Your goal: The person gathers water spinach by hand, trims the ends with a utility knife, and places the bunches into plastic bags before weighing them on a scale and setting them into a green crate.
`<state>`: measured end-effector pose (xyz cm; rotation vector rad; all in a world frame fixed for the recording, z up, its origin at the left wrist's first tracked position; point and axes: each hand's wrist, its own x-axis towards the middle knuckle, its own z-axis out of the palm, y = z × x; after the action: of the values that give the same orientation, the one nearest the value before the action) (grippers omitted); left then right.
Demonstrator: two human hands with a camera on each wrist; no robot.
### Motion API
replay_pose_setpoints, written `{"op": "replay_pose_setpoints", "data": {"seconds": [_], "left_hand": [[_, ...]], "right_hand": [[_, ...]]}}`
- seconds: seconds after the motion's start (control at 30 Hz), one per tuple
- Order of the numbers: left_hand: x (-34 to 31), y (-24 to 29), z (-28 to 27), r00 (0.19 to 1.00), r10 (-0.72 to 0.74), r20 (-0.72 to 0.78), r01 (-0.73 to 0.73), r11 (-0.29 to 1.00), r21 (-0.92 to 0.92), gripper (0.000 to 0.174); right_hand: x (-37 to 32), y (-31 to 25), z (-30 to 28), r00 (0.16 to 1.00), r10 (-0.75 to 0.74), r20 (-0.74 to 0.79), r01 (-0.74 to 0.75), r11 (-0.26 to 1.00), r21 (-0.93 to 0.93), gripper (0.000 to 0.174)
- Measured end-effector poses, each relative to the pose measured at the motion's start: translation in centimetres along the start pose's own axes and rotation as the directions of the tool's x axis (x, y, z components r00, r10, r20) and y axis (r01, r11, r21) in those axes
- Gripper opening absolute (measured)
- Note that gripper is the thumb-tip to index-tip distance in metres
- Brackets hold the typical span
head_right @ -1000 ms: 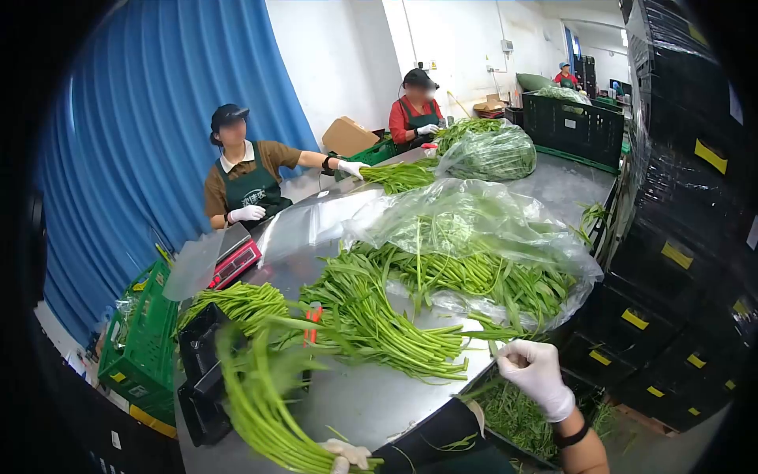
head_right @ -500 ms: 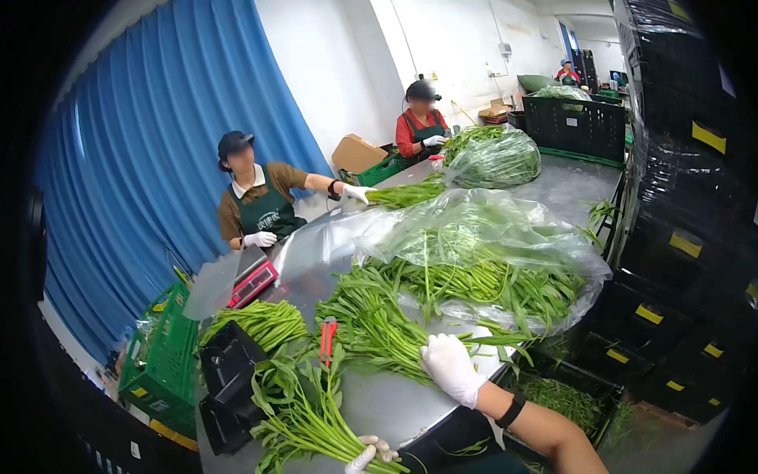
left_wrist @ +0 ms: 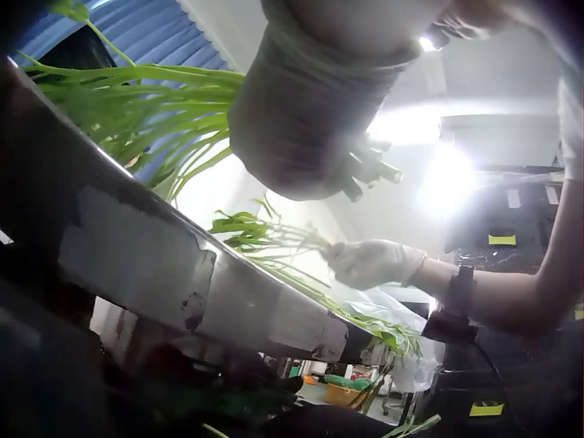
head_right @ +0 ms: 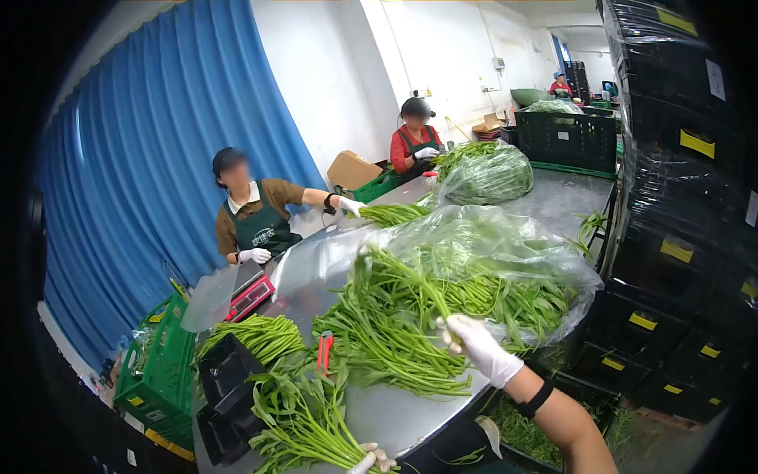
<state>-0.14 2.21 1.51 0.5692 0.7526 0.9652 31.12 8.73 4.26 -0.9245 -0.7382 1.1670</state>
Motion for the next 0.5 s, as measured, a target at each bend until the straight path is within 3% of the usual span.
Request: {"op": "replay_pose_setpoints", "data": {"seconds": [0.03, 0.07, 0.13, 0.17, 0.23, 0.27, 0.33, 0.4, 0.47, 0.5], "left_hand": [[0.0, 0.1, 0.3, 1.0, -0.016, 0.002, 0.016, 1.0, -0.004, 0.021], [-0.1, 0.1, 0.4, 0.999, -0.033, 0.003, 0.033, 0.999, -0.006, 0.02], [0.2, -0.1, 0.2, 0.999, -0.038, 0.003, 0.038, 0.999, -0.013, 0.019], [0.5, -0.2, 0.1, 0.999, -0.036, 0.002, 0.036, 0.999, -0.027, 0.018], [0.4, -0.2, 0.2, 0.997, -0.059, -0.045, 0.058, 0.998, -0.021, 0.02], [0.5, -0.3, 0.2, 0.994, -0.079, -0.08, 0.079, 0.997, -0.01, 0.021], [1.2, -1.1, -0.2, 0.992, -0.083, -0.099, 0.081, 0.996, -0.025, 0.026], [1.7, -1.3, 0.5, 0.997, -0.076, -0.025, 0.078, 0.993, 0.086, 0.031], [1.8, -1.7, 1.5, 0.995, -0.091, -0.027, 0.093, 0.991, 0.098, 0.036], [1.8, -1.8, 2.7, 0.999, -0.03, 0.012, 0.029, 0.997, 0.068, 0.038]], "right_hand": [[-0.4, 1.3, 0.0, 0.996, 0.079, 0.042, -0.079, 0.997, -0.002, 0.026], [-1.0, 2.4, 0.2, 0.968, 0.251, -0.027, -0.25, 0.968, 0.035, 0.027], [-1.5, 4.1, -0.2, 0.947, 0.316, 0.06, -0.321, 0.915, 0.244, 0.028], [-1.8, 4.4, -0.5, 0.946, 0.317, 0.061, -0.323, 0.915, 0.244, 0.028], [-4.6, 2.7, 2.1, 0.997, 0.068, -0.019, -0.064, 0.982, 0.179, 0.027], [-5.5, 2.6, 3.0, 0.997, 0.077, -0.018, -0.073, 0.98, 0.183, 0.027], [-7.1, 2.8, 4.7, 0.995, -0.068, -0.079, 0.058, 0.991, -0.122, 0.026], [-8.9, 4.8, 6.3, 0.994, -0.06, -0.091, 0.044, 0.985, -0.167, 0.026], [-11.2, 6.7, 7.7, 0.995, -0.02, -0.098, 0.002, 0.984, -0.178, 0.027], [-12.3, 8.2, 8.3, 0.995, -0.041, -0.092, 0.018, 0.971, -0.24, 0.028]]}}
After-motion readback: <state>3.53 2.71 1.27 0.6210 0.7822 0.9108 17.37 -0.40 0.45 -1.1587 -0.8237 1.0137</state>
